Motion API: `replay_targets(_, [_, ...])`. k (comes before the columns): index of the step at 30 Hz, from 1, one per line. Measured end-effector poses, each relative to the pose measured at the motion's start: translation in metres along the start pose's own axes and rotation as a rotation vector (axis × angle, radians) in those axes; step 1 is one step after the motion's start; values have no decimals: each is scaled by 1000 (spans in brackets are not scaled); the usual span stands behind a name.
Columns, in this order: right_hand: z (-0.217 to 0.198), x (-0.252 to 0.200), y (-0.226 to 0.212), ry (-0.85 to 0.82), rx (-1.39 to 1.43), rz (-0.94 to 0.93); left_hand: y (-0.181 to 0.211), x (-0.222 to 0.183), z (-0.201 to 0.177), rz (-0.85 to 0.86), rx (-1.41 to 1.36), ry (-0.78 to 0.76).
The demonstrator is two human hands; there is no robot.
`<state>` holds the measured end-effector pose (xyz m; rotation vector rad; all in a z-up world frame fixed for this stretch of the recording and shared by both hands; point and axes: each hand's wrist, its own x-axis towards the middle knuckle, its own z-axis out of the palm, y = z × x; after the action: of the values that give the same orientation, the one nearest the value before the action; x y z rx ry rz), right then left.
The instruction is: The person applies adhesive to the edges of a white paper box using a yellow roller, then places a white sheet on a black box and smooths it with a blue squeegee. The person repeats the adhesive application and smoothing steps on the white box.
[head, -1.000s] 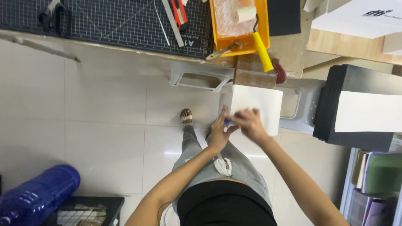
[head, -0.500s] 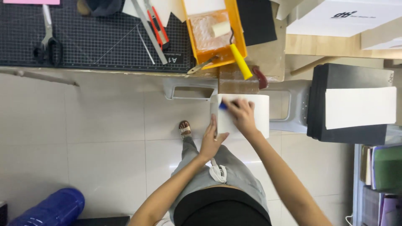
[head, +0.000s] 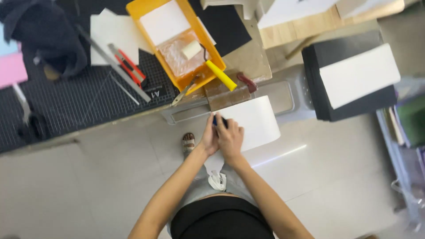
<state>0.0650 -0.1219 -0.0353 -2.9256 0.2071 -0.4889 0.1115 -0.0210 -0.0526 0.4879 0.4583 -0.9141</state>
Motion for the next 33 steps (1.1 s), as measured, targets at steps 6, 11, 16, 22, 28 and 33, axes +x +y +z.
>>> replay_targets(6, [11, 15, 34, 142, -206, 369, 0, -3, 6, -67, 17, 73])
replay_targets(11, [13, -8, 25, 53, -138, 168, 14, -6, 18, -48, 34, 93])
replay_targets(16, [-8, -32, -34, -9, -152, 306, 17, -14, 25, -87, 65, 148])
replay_targets(22, [-18, -45, 38, 184, -191, 511, 19, -22, 28, -46, 100, 143])
replay_targets(28, [-16, -90, -38, 83, -78, 279, 14, -37, 41, -61, 247, 253])
replay_targets(33, [-26, -68, 55, 148, 48, 558, 15, -35, 44, -18, 194, 201])
